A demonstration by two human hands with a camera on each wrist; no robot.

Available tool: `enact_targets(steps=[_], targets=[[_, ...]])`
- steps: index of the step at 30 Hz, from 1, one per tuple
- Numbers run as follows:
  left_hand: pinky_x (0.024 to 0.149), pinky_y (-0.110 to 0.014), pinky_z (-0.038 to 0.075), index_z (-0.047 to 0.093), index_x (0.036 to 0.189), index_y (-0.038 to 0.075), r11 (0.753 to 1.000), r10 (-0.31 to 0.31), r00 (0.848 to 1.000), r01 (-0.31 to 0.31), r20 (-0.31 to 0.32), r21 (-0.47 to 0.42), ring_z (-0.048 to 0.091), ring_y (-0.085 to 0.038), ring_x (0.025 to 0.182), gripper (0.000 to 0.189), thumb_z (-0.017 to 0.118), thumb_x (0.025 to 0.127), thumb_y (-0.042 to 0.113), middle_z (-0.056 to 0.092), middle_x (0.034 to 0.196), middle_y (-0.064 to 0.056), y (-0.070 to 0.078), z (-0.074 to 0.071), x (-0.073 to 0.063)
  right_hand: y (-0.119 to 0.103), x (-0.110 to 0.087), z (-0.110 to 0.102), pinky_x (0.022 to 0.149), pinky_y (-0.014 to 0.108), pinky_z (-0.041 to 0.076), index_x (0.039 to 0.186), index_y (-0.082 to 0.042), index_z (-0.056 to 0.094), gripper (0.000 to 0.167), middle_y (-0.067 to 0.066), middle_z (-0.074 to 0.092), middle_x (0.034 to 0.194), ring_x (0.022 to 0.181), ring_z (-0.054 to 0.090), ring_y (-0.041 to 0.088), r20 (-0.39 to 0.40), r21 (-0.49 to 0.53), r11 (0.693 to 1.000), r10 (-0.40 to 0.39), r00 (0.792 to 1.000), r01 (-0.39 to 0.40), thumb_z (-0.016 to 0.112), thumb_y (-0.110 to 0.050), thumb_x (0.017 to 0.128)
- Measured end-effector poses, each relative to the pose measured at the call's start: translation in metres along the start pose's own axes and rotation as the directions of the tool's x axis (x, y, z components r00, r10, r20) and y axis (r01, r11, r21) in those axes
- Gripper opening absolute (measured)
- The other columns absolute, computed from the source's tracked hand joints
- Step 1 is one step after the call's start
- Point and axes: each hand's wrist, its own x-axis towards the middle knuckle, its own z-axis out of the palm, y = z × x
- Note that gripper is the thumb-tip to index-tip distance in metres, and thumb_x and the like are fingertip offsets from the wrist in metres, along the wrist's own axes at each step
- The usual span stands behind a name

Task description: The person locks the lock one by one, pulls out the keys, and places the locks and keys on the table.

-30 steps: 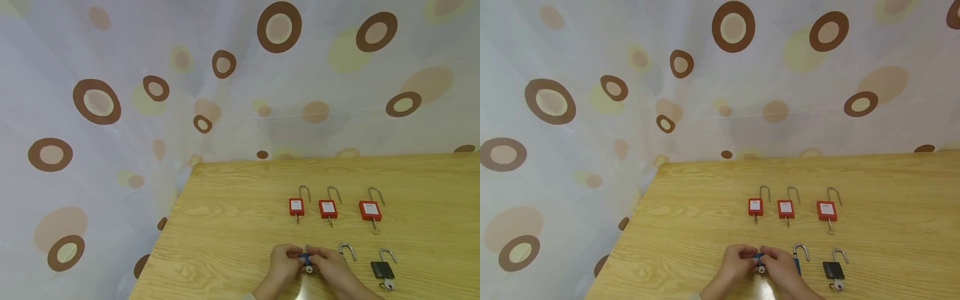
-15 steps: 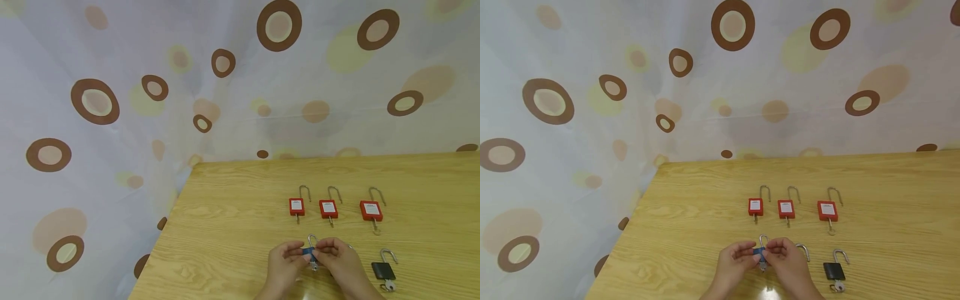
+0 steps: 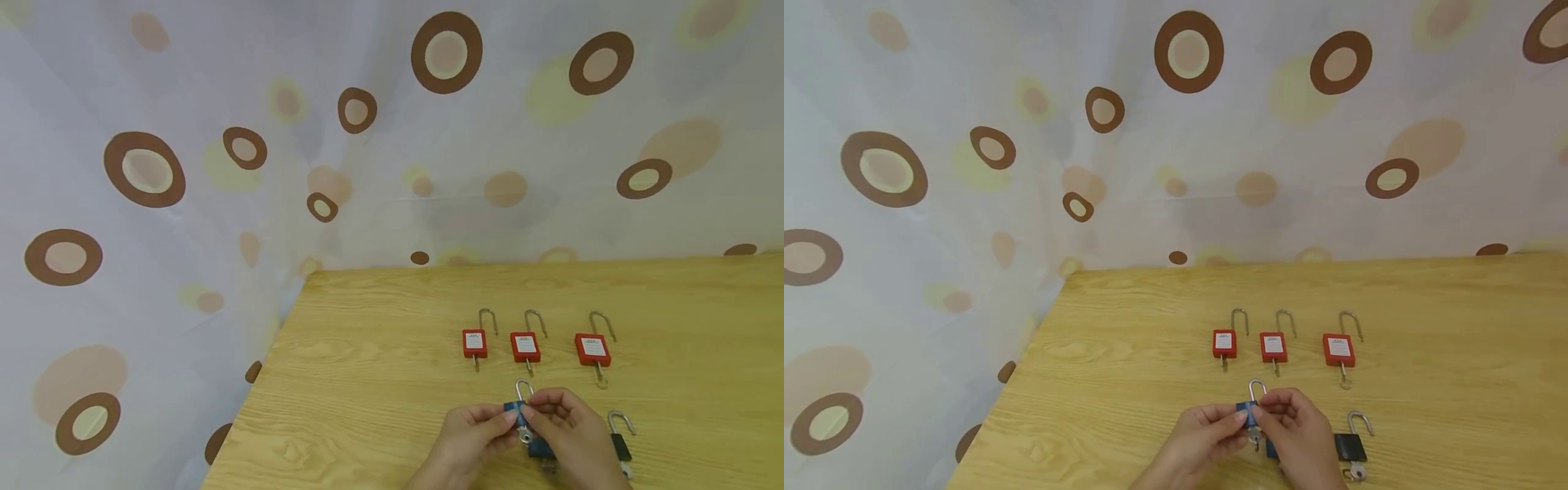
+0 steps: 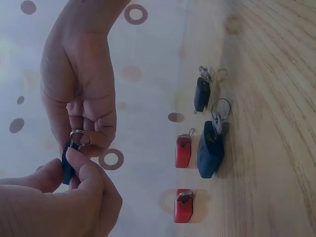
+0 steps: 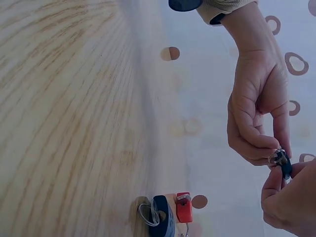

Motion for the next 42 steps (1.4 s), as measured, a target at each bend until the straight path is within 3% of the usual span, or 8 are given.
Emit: enact_targets(steps=[6, 12, 17, 21, 24, 30, 35, 42], targets=[[0.073, -0.022, 0.055, 0.065, 0.101, -0.011, 1.000, 0.012, 1.000, -0.012, 0.018, 0.004, 0.065, -0.007, 0.073, 0.021, 0.065, 0.084, 0.002, 0.070, 0.084, -0.002, 0.002, 0.003, -0.009, 0.001, -0.009, 0.000, 0.069, 0.018, 0.051, 0.114, 0.001, 0.052, 0.031, -0.007, 0.060, 0.092, 0.078, 0.058, 0.002, -0.047, -0.014, 0.998, -0.060, 0.997, 0.059, 0.062, -0.013, 0.088], [0.073, -0.024, 0.056, 0.065, 0.101, -0.010, 0.999, 0.041, 0.998, -0.042, 0.042, 0.030, 0.066, -0.009, 0.075, 0.022, 0.067, 0.082, 0.001, 0.071, 0.090, -0.008, 0.008, 0.003, -0.015, -0.003, -0.012, -0.001, 0.067, 0.020, 0.053, 0.113, 0.002, 0.053, 0.025, -0.005, 0.062, 0.088, 0.075, 0.059, 0.004, -0.063, -0.010, 0.996, -0.086, 0.994, 0.085, 0.055, -0.010, 0.092], [0.072, -0.026, 0.056, 0.066, 0.099, -0.011, 0.992, 0.079, 0.994, -0.085, 0.070, 0.092, 0.065, -0.007, 0.071, 0.022, 0.068, 0.081, 0.001, 0.071, 0.092, -0.016, 0.008, 0.002, -0.017, -0.011, -0.014, -0.007, 0.058, 0.020, 0.048, 0.108, -0.002, 0.057, 0.027, 0.000, 0.060, 0.081, 0.065, 0.054, 0.007, -0.088, -0.195, 0.973, -0.144, 0.986, 0.125, 0.052, -0.026, 0.095], [0.072, -0.028, 0.056, 0.067, 0.098, -0.010, 0.988, 0.072, 0.993, -0.084, 0.097, 0.127, 0.064, -0.004, 0.067, 0.021, 0.068, 0.081, 0.002, 0.071, 0.091, -0.019, 0.005, 0.000, -0.017, -0.018, -0.012, -0.007, 0.052, 0.021, 0.040, 0.094, -0.007, 0.060, 0.033, 0.001, 0.057, 0.071, 0.058, 0.047, 0.008, -0.038, -0.352, 0.922, -0.184, 0.982, 0.159, 0.055, -0.039, 0.092], [0.072, -0.028, 0.056, 0.066, 0.099, -0.010, 0.988, 0.058, 0.992, -0.074, 0.111, 0.139, 0.064, -0.004, 0.068, 0.021, 0.068, 0.081, 0.002, 0.071, 0.090, -0.018, 0.004, -0.001, -0.016, -0.020, -0.007, -0.007, 0.052, 0.021, 0.039, 0.088, -0.008, 0.059, 0.030, 0.000, 0.054, 0.067, 0.057, 0.046, 0.008, 0.013, -0.400, 0.900, -0.182, 0.983, 0.172, 0.057, -0.038, 0.091], [0.073, -0.026, 0.056, 0.067, 0.102, -0.007, 0.985, 0.011, 0.994, -0.030, 0.109, 0.171, 0.064, -0.004, 0.068, 0.022, 0.065, 0.084, 0.005, 0.071, 0.086, -0.012, 0.000, -0.005, -0.012, -0.015, 0.004, -0.005, 0.052, 0.022, 0.038, 0.091, -0.004, 0.060, 0.018, -0.001, 0.055, 0.069, 0.056, 0.044, 0.008, 0.077, -0.334, 0.913, -0.221, 0.972, 0.234, 0.055, -0.021, 0.094], [0.068, -0.020, 0.054, 0.068, 0.100, -0.005, 0.988, -0.048, 0.996, 0.038, 0.069, 0.149, 0.059, -0.001, 0.060, 0.021, 0.065, 0.085, 0.009, 0.067, 0.072, 0.006, -0.004, -0.005, -0.007, -0.010, 0.007, -0.004, 0.049, 0.023, 0.035, 0.093, -0.002, 0.059, 0.016, -0.002, 0.053, 0.068, 0.053, 0.042, 0.009, 0.100, -0.256, 0.931, -0.242, 0.965, 0.260, 0.053, -0.016, 0.095], [0.068, -0.022, 0.055, 0.069, 0.099, -0.005, 0.985, -0.010, 0.999, 0.001, 0.050, 0.173, 0.058, 0.000, 0.059, 0.022, 0.067, 0.084, 0.012, 0.070, 0.076, 0.003, -0.005, -0.002, -0.008, -0.008, 0.007, -0.005, 0.055, 0.021, 0.041, 0.101, 0.000, 0.059, 0.017, 0.000, 0.057, 0.076, 0.061, 0.049, 0.008, 0.085, -0.233, 0.933, -0.260, 0.962, 0.273, 0.054, -0.016, 0.094]])
